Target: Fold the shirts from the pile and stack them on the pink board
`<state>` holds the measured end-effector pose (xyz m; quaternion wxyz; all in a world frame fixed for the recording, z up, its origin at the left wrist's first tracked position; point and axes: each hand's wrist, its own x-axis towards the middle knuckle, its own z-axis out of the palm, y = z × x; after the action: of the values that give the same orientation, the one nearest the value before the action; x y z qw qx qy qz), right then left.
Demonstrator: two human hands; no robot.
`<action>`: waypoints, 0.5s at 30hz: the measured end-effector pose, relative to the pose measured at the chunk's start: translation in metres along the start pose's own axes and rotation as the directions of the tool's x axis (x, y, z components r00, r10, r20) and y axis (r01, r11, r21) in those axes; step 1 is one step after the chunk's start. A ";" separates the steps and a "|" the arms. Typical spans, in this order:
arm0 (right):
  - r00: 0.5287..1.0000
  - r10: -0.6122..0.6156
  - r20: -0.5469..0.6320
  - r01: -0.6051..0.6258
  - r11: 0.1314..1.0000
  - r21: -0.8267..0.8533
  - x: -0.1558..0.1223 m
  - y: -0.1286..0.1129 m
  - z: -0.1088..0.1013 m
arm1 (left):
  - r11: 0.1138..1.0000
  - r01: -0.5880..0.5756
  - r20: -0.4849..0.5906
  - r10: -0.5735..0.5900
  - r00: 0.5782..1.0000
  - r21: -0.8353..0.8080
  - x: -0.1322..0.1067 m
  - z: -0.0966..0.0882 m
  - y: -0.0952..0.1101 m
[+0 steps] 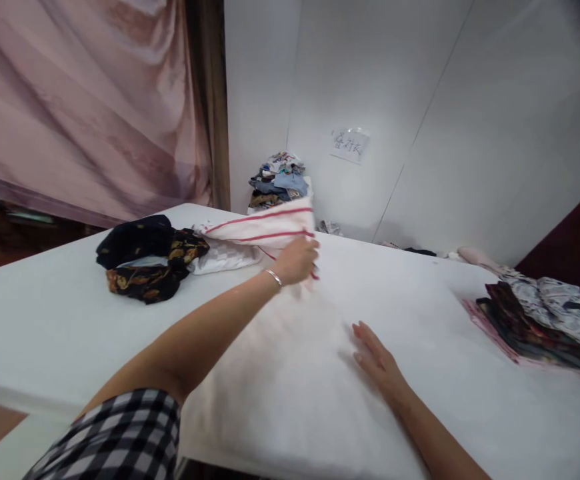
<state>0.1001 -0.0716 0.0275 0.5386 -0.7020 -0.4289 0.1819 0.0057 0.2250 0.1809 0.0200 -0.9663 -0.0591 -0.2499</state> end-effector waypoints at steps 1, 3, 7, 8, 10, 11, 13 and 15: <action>0.998 0.030 -0.051 -0.023 0.990 0.140 0.002 0.001 -0.002 | 0.969 -0.245 0.039 0.246 0.969 -0.017 0.001 0.004 0.027; 0.989 0.082 -0.120 -0.035 0.934 0.355 0.005 0.000 -0.006 | 0.901 -0.427 0.047 0.432 0.901 -0.077 -0.004 0.012 0.079; 0.977 0.171 -0.125 -0.082 0.851 0.519 0.012 -0.009 -0.015 | 0.834 -0.490 -0.056 0.493 0.868 -0.253 -0.024 0.021 0.146; 0.976 0.184 -0.121 -0.090 0.834 0.545 0.013 -0.011 -0.017 | 0.852 -0.436 -0.050 0.441 0.896 -0.291 -0.027 0.021 0.150; 0.971 0.202 -0.128 -0.087 0.797 0.597 0.015 -0.013 -0.020 | 0.888 -0.317 -0.005 0.334 0.942 -0.334 -0.031 0.023 0.144; 0.968 0.211 -0.139 -0.080 0.779 0.622 0.016 -0.014 -0.021 | 0.903 -0.267 0.017 0.289 0.957 -0.335 -0.033 0.025 0.135; 0.959 0.237 -0.154 -0.075 0.738 0.670 0.017 -0.013 -0.023 | 0.936 -0.171 0.071 0.202 0.977 -0.309 -0.037 0.027 0.110; 0.948 0.268 -0.169 -0.069 0.694 0.717 0.019 -0.011 -0.027 | 0.964 -0.028 0.182 0.079 0.980 -0.265 -0.043 0.029 0.083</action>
<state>0.1253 -0.0716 0.0512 0.7970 -0.4982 -0.1858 0.2864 -0.0076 0.1402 0.1333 -0.1065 -0.9812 -0.0010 -0.1611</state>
